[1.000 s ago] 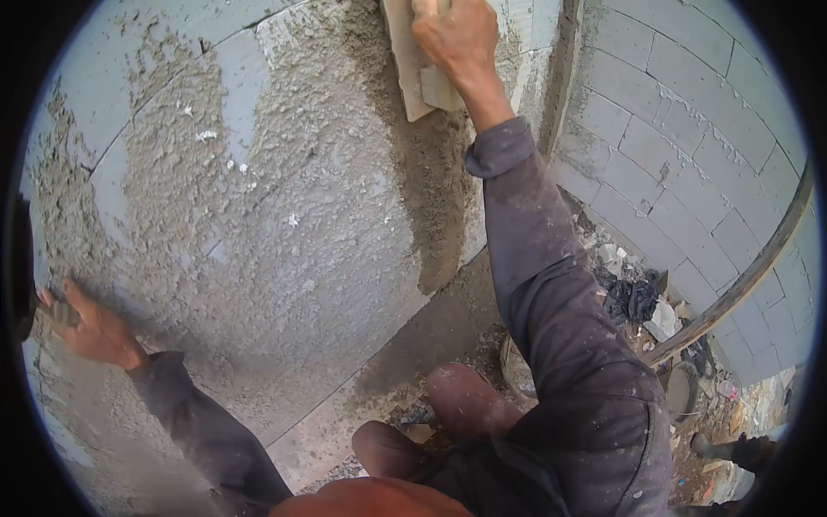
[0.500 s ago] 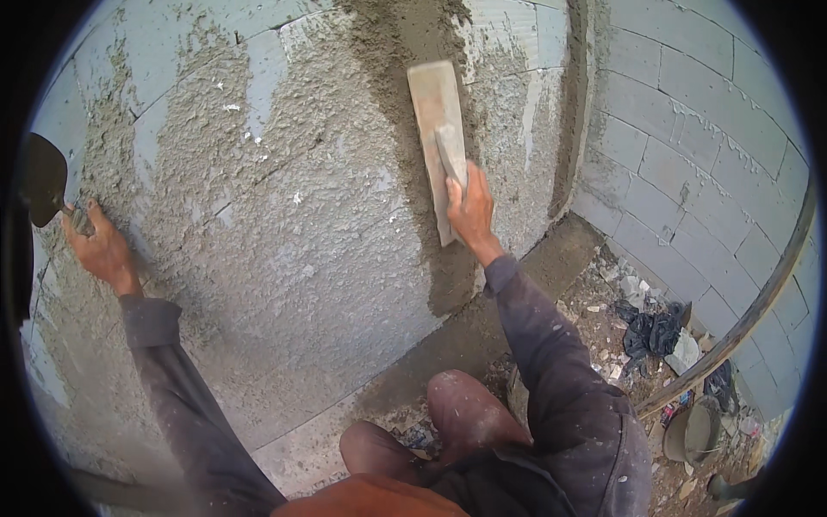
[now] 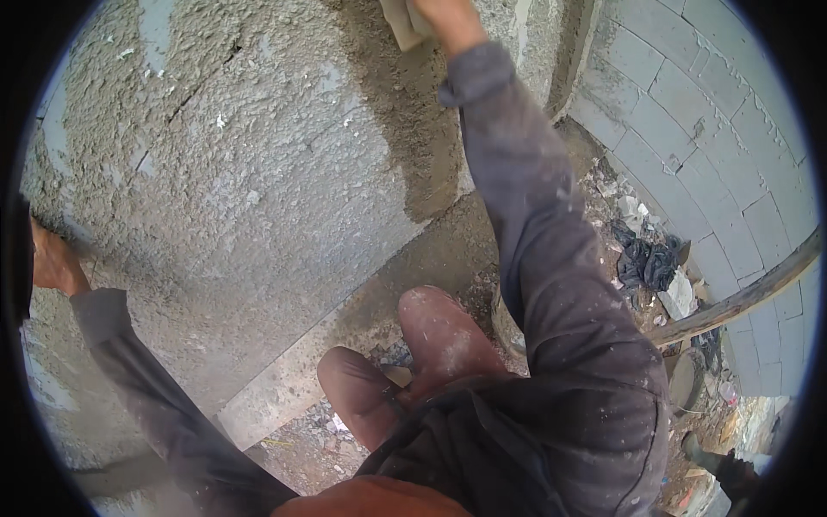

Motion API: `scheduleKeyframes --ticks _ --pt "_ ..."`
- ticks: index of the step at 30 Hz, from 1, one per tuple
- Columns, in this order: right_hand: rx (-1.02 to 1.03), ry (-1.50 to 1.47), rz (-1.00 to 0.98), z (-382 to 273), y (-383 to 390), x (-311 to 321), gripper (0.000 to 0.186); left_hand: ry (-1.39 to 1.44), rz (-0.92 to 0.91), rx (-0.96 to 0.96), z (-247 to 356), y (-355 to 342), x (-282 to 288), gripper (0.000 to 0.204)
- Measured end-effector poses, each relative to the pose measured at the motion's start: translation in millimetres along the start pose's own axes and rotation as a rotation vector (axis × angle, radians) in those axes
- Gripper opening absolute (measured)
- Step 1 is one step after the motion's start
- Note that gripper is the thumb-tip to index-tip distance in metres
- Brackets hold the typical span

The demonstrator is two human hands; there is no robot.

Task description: The person smooths mortar on a wall using a wooden float, then scoops mortar from a bucket using a trowel and applies it onto the wall.

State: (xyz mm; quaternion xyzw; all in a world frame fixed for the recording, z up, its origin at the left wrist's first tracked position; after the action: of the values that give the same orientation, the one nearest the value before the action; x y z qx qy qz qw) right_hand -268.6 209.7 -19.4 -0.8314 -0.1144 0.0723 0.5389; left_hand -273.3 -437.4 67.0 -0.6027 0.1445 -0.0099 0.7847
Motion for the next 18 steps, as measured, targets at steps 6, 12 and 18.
scheduleKeyframes --ticks 6,12,18 --pt "-0.269 -0.105 -0.214 119 346 39 0.038 0.009 -0.047 -0.019 -6 1 4 0.049" --pt "-0.350 -0.048 -0.378 165 408 49 0.038 0.007 0.035 -0.298 -15 -6 1 0.050" --pt "0.017 -0.095 -0.101 79 184 22 0.035 -0.020 -0.018 -0.140 -22 -6 -5 0.051"
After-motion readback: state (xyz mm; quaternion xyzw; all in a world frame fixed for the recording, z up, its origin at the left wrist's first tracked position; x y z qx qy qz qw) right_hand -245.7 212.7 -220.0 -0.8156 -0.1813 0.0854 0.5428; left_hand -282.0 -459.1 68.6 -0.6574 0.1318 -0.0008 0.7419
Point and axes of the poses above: each hand's wrist, its own y-axis away from the middle knuckle, its own x-axis out of the back of the hand, z = x × y, the point moved 1 cm from there along -y, towards the middle knuckle, and after that the axes turned 2 degrees about z, right-handed, at the moved point
